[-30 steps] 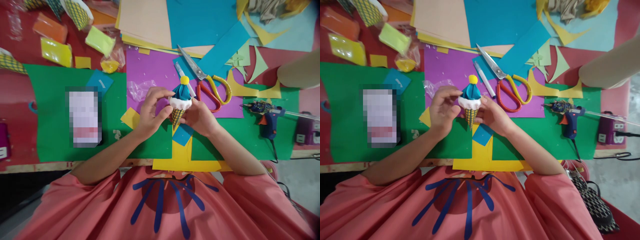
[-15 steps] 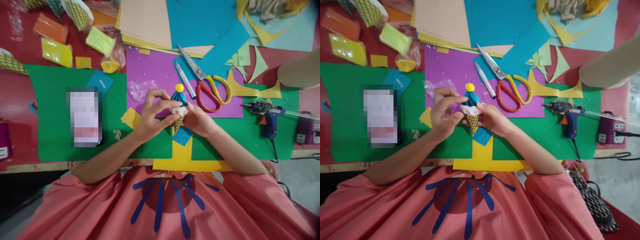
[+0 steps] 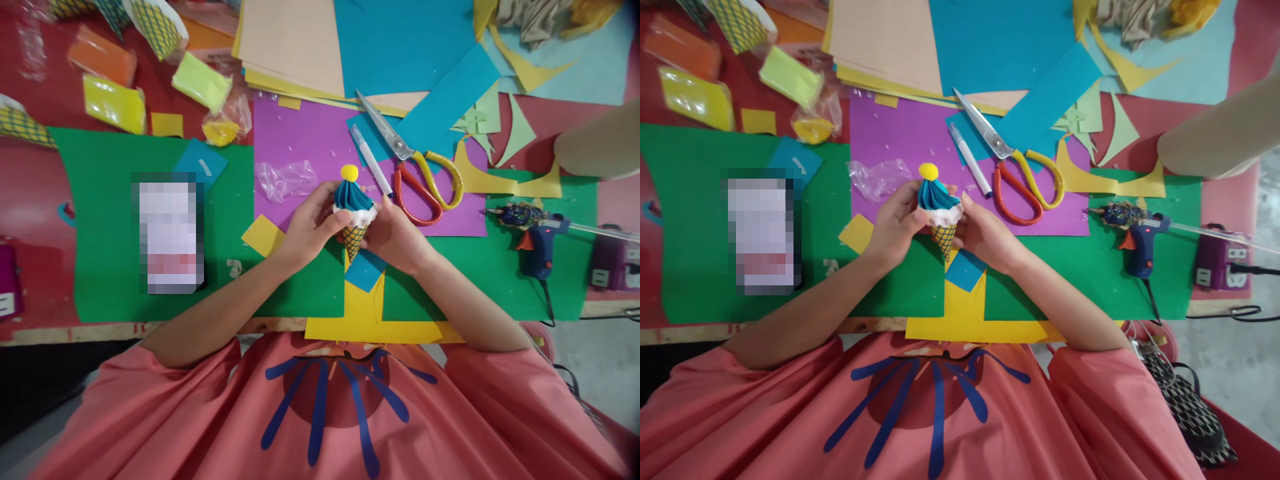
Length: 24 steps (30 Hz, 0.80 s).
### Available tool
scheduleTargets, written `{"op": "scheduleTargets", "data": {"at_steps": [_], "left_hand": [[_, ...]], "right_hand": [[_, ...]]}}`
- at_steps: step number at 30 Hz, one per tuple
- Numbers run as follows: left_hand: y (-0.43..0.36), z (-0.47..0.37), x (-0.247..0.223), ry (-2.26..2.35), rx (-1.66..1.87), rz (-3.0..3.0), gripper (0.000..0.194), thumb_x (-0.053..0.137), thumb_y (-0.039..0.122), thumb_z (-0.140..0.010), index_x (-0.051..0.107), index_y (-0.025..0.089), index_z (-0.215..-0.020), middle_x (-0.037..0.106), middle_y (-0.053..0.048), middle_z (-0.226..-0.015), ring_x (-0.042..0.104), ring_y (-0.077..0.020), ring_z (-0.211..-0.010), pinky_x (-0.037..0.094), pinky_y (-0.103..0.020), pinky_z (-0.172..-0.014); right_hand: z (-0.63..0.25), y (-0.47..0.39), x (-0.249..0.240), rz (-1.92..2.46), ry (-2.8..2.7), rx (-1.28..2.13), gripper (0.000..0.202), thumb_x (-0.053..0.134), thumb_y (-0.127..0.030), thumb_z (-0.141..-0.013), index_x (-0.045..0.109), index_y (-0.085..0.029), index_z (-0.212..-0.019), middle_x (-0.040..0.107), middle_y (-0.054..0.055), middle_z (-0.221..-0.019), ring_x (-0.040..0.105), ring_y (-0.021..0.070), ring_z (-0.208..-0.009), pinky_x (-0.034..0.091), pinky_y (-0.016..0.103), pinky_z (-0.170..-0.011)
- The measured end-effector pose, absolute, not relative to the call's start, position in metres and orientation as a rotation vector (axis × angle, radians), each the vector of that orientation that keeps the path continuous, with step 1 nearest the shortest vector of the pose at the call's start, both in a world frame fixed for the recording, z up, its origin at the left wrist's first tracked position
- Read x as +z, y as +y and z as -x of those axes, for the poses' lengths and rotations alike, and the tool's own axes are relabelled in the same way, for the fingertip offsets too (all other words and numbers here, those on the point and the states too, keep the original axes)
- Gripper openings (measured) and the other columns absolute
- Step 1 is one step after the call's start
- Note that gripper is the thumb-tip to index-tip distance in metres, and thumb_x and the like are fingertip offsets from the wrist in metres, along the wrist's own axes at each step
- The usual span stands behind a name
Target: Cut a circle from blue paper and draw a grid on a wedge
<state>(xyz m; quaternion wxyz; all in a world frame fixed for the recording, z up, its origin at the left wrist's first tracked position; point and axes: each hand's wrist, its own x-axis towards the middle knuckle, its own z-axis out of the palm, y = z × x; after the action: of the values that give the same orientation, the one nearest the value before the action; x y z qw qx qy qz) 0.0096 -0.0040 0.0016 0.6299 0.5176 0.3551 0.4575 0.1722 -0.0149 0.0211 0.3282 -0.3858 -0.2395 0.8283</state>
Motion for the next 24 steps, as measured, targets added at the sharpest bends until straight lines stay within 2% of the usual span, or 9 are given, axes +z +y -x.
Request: {"op": "scheduleTargets", "data": {"at_steps": [2, 4, 8, 10, 13, 15, 17, 20, 24], "left_hand": [[-0.0046, -0.0087, 0.0004, 0.847, 1.067, -1.194, 0.048, 0.07, 0.06, -0.077, 0.06, 0.025, -0.108, 0.069, -0.003, -0.102, 0.066, -0.0235, -0.1, 0.054, -0.033, -0.081], [-0.0055, -0.0076, -0.0005, 0.858, 1.053, -1.194, 0.05, 0.072, 0.062, -0.073, 0.062, 0.028, -0.108, 0.068, -0.003, -0.103, 0.066, -0.0237, -0.096, 0.055, -0.033, -0.074], [-0.0067, -0.0074, 0.0005, 0.808, 0.944, -1.14, 0.052, 0.059, 0.067, -0.081, 0.063, 0.029, -0.116, 0.065, -0.002, -0.083, 0.061, -0.0172, -0.06, 0.047, -0.03, -0.047], [-0.0059, -0.0084, 0.0012, 0.816, 0.955, -1.158, 0.046, 0.062, 0.062, -0.082, 0.063, 0.029, -0.114, 0.063, -0.001, -0.077, 0.056, -0.0129, -0.05, 0.045, -0.028, -0.044], [-0.0032, -0.0089, 0.0007, 0.848, 1.068, -1.216, 0.042, 0.066, 0.061, -0.08, 0.063, 0.028, -0.106, 0.064, 0.0, -0.083, 0.063, -0.015, -0.064, 0.049, -0.028, -0.053], [-0.0014, -0.008, -0.0003, 0.873, 1.118, -1.25, 0.044, 0.068, 0.063, -0.077, 0.061, 0.028, -0.103, 0.065, 0.0, -0.088, 0.067, -0.0189, -0.08, 0.052, -0.03, -0.064], [-0.001, -0.0065, -0.0013, 0.887, 1.122, -1.286, 0.046, 0.069, 0.064, -0.075, 0.061, 0.028, -0.102, 0.065, 0.0, -0.091, 0.067, -0.0212, -0.087, 0.053, -0.032, -0.071], [-0.0031, -0.0039, -0.0022, 0.842, 1.06, -1.301, 0.047, 0.065, 0.066, -0.077, 0.061, 0.031, -0.109, 0.066, -0.002, -0.101, 0.066, -0.023, -0.094, 0.054, -0.035, -0.076], [-0.0069, -0.0024, -0.0031, 0.813, 1.015, -1.27, 0.049, 0.067, 0.058, -0.081, 0.055, 0.038, -0.124, 0.063, -0.001, -0.119, 0.063, -0.0252, -0.11, 0.053, -0.037, -0.086]], "right_hand": [[-0.1722, -0.0164, 0.0202, 0.972, -0.659, 2.15, 0.047, 0.066, -0.058, -0.077, 0.065, -0.023, -0.107, 0.073, 0.003, -0.101, 0.068, 0.0172, -0.098, 0.056, 0.031, -0.087], [-0.1725, -0.0172, 0.0206, 0.92, -0.679, 2.165, 0.048, 0.073, -0.056, -0.072, 0.066, -0.021, -0.104, 0.073, 0.003, -0.095, 0.069, 0.0183, -0.096, 0.056, 0.032, -0.088], [-0.1728, -0.0149, 0.0243, 0.893, -0.61, 2.283, 0.048, 0.065, -0.061, -0.078, 0.068, -0.018, -0.101, 0.074, 0.006, -0.093, 0.07, 0.0197, -0.095, 0.058, 0.032, -0.087], [-0.1727, -0.0133, 0.0257, 0.928, -0.567, 2.32, 0.05, 0.057, -0.063, -0.083, 0.068, -0.018, -0.101, 0.074, 0.007, -0.094, 0.07, 0.0198, -0.095, 0.059, 0.032, -0.086], [-0.1729, -0.0128, 0.0252, 0.979, -0.559, 2.293, 0.051, 0.057, -0.065, -0.081, 0.067, -0.019, -0.099, 0.074, 0.007, -0.091, 0.071, 0.0189, -0.09, 0.059, 0.031, -0.084], [-0.1729, -0.0138, 0.0237, 0.974, -0.609, 2.241, 0.05, 0.068, -0.063, -0.074, 0.067, -0.02, -0.099, 0.073, 0.004, -0.087, 0.071, 0.0171, -0.083, 0.059, 0.029, -0.08], [-0.1727, -0.0151, 0.0223, 0.939, -0.665, 2.193, 0.049, 0.078, -0.056, -0.067, 0.067, -0.02, -0.098, 0.071, 0.0, -0.08, 0.07, 0.0145, -0.075, 0.058, 0.026, -0.074], [-0.1724, -0.0161, 0.0218, 0.889, -0.685, 2.174, 0.044, 0.081, -0.052, -0.065, 0.067, -0.019, -0.091, 0.068, -0.002, -0.074, 0.07, 0.0133, -0.072, 0.057, 0.024, -0.071], [-0.1735, -0.0151, 0.0223, 0.91, -0.656, 2.19, 0.044, 0.079, -0.053, -0.066, 0.068, -0.02, -0.093, 0.071, 0.001, -0.081, 0.07, 0.0168, -0.084, 0.057, 0.03, -0.082]]}}
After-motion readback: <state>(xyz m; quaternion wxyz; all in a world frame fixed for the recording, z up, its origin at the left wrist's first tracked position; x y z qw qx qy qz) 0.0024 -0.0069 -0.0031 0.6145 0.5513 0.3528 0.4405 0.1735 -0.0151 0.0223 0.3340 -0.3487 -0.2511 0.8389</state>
